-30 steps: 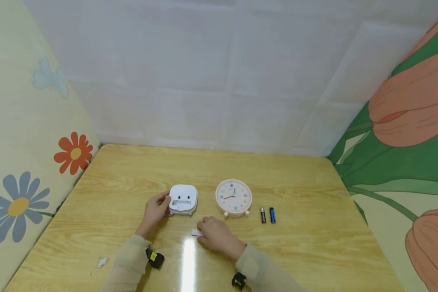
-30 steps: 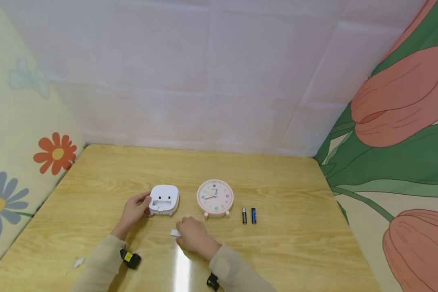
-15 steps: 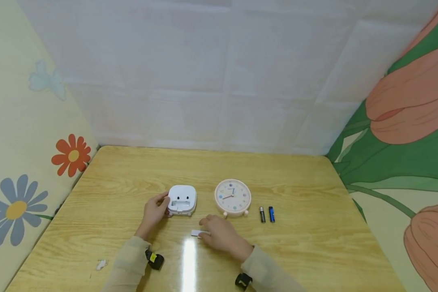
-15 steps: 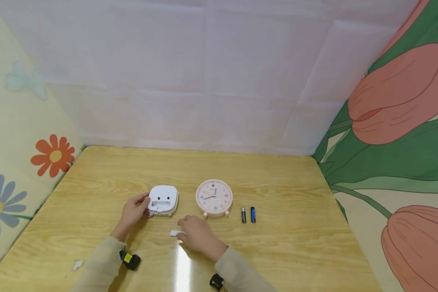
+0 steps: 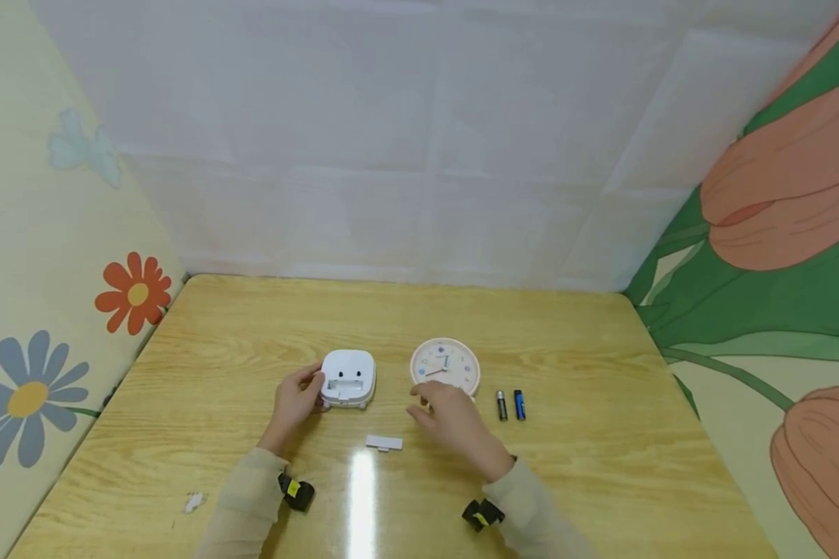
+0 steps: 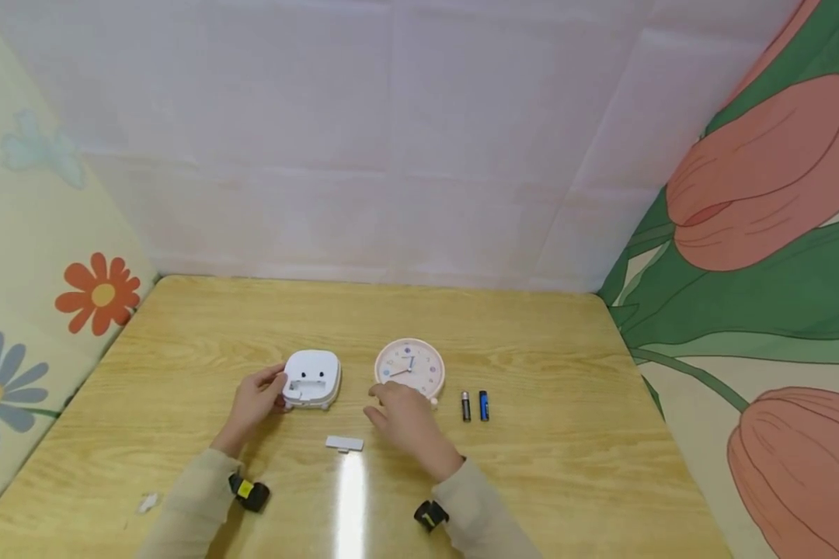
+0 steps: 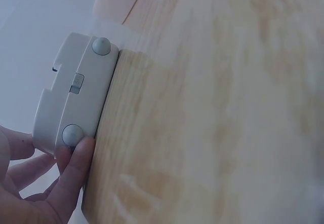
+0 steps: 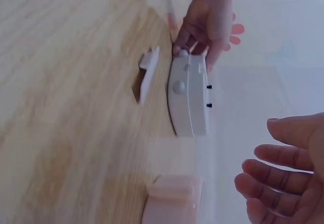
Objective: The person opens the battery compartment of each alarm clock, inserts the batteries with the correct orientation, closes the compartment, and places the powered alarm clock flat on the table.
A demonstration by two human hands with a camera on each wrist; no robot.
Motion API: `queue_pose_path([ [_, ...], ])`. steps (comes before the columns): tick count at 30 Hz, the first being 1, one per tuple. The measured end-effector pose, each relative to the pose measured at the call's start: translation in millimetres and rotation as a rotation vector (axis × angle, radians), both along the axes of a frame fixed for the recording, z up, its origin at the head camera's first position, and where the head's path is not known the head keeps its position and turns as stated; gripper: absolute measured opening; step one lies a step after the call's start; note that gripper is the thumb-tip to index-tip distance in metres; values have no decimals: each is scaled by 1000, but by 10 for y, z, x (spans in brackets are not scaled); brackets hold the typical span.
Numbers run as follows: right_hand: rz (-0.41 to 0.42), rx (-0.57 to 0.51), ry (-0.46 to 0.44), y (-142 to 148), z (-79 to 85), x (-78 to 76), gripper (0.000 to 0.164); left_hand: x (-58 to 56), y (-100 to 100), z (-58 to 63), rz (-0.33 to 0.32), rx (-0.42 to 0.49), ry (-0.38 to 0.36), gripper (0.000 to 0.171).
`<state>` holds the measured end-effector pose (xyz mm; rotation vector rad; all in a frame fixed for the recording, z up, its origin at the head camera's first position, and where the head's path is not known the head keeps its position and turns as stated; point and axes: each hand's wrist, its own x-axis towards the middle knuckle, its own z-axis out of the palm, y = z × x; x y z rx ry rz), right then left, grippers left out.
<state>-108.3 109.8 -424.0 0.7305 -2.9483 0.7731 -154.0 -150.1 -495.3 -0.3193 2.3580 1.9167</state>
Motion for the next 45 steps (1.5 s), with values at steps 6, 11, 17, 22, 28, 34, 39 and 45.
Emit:
queue_pose_path([
  [6,-47,-2,77,122,35,-45,18,-4,-9,4,-4,-1,-7,37],
  [11,-100,20,48,199,61,-55,19,-18,-11,2,-4,4,-8,37],
  [17,-147,19,47,297,57,-65,17,-14,-7,13,0,9,-11,37],
  [22,-189,16,53,391,35,-84,16,-12,-3,19,-2,-5,3,37],
  [28,-227,-23,55,501,60,-78,16,-17,-3,14,-5,-17,-10,37],
  [34,-254,-31,108,634,19,-94,18,-10,-1,18,-2,2,3,37],
  [39,-262,-36,147,716,2,-106,18,-16,-4,21,-5,8,3,37],
  [45,-297,-52,118,799,0,-113,21,-12,1,19,-1,11,9,36],
])
